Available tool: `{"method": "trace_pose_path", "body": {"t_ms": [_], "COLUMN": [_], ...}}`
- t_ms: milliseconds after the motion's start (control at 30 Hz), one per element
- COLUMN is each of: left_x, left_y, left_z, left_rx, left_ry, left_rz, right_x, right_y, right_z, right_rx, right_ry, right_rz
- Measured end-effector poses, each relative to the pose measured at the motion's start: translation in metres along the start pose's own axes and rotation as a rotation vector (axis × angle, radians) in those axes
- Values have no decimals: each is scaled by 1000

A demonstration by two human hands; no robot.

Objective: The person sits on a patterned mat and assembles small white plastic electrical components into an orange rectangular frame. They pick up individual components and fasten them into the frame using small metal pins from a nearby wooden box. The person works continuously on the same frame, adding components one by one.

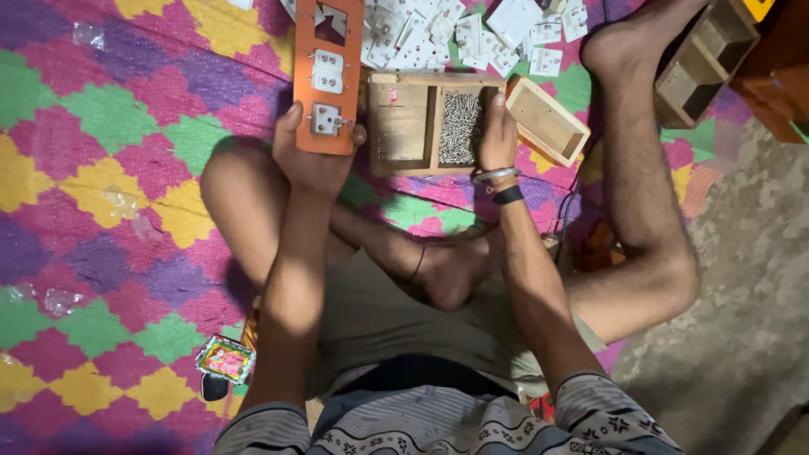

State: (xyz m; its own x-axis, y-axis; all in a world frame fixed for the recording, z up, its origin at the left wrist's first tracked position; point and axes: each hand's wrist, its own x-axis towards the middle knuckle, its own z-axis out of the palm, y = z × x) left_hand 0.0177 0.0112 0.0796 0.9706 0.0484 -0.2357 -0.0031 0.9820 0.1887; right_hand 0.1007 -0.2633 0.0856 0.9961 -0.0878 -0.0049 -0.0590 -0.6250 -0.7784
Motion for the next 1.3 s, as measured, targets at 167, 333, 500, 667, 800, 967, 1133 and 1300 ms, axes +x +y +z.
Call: {"method": "trace_pose_path", "body": {"t_ms": [167,333,500,667,800,967,1133,1300], "left_x": [0,1,1,-1,-1,5,5,5], "left_y": [-2,-3,-3,-4,-3,-8,-13,-11], "left_z": [-1,1,5,7,5,-2,-7,-9], "left_rx": [35,24,24,40,25,-15,6,-42], "left_ry": [-30,-27,-11,-53,-20,-34,-73,-23], "left_rz": [2,8,1,-4,-20,-61,-42,-40], "right_x": [1,1,4,8,-10,-52,-55,-39], "right_y": [2,7,8,-3,-24,-47,-51,-62], "right_z": [-1,0,2,4,-5,5,50,73], "right_rx": [-30,-50,75,-32,-315,-255,-461,-602], "right_ry": [-63,-95,-69,-28,179,-106,-524,-639], "right_rz": [146,253,5,-20,-287,-463,-357,-303]}}
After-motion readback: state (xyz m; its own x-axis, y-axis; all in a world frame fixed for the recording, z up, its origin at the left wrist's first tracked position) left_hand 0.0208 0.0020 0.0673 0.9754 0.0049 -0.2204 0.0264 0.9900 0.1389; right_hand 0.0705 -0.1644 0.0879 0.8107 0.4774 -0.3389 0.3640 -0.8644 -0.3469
